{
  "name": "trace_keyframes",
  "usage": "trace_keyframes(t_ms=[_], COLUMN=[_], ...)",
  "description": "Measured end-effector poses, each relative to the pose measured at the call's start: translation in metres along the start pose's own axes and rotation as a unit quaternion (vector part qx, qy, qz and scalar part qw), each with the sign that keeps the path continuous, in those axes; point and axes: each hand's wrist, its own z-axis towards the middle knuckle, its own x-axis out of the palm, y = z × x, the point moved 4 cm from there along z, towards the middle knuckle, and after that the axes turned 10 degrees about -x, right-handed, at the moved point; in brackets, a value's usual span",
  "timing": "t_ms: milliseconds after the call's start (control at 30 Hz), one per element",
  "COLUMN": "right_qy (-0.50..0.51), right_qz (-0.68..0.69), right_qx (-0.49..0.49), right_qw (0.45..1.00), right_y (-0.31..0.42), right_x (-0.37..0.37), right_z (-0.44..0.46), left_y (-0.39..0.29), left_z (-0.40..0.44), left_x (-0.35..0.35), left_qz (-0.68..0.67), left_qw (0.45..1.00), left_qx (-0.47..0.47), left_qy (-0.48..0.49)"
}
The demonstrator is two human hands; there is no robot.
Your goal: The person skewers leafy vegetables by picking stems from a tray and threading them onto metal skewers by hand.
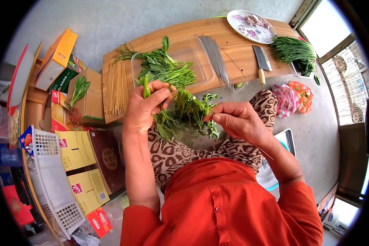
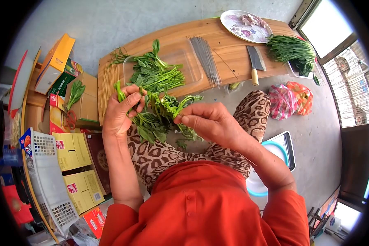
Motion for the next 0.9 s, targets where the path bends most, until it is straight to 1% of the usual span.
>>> trace_keyframes(t_ms=[67,167,267,367,433,533,600,667,700,800,833,867,900], right_qy=[0.001,-0.004,-0.005,-0.006,0.005,0.012,0.027,0.029,0.028,0.027,0.024,0.021,0.003], right_qz=[-0.011,0.028,0.049,0.046,0.061,0.082,0.093,0.102,0.117,0.139,0.099,0.059,-0.095], right_qx=[-0.033,-0.010,-0.005,0.000,0.004,0.003,-0.002,-0.007,0.001,0.010,-0.004,-0.017,-0.062], right_qw=[0.999,1.000,0.999,0.999,0.998,0.997,0.995,0.994,0.993,0.990,0.995,0.998,0.994], right_y=[-0.003,-0.004,-0.002,-0.002,0.000,0.005,0.008,0.009,0.011,0.011,0.011,0.012,0.013], right_x=[0.001,0.002,0.005,0.005,0.001,-0.002,-0.001,-0.002,-0.002,-0.003,-0.003,-0.004,-0.009], right_z=[0.002,0.002,0.004,0.005,0.007,0.010,0.012,0.014,0.014,0.015,0.016,0.016,0.019], left_y=[0.000,0.000,0.006,0.008,0.001,-0.008,-0.009,-0.003,-0.003,0.001,0.002,0.001,-0.002], left_z=[-0.002,-0.004,-0.004,-0.003,-0.002,0.003,0.008,0.012,0.014,0.019,0.019,0.019,0.017], left_x=[0.000,0.002,0.003,0.001,0.004,0.008,0.007,0.002,0.003,0.003,0.003,0.006,0.007], left_qz=[-0.002,-0.005,0.000,0.012,0.046,0.058,0.064,0.003,-0.006,-0.044,-0.055,-0.056,-0.058], left_qw=[1.000,1.000,1.000,1.000,0.994,0.992,0.991,0.996,0.997,0.995,0.995,0.995,0.994], left_qx=[-0.001,0.009,-0.019,-0.007,0.103,0.106,0.114,0.088,0.082,0.089,0.085,0.083,0.092], left_qy=[0.003,-0.003,-0.010,-0.028,0.001,0.037,0.041,0.008,0.006,0.032,0.013,0.015,-0.012])
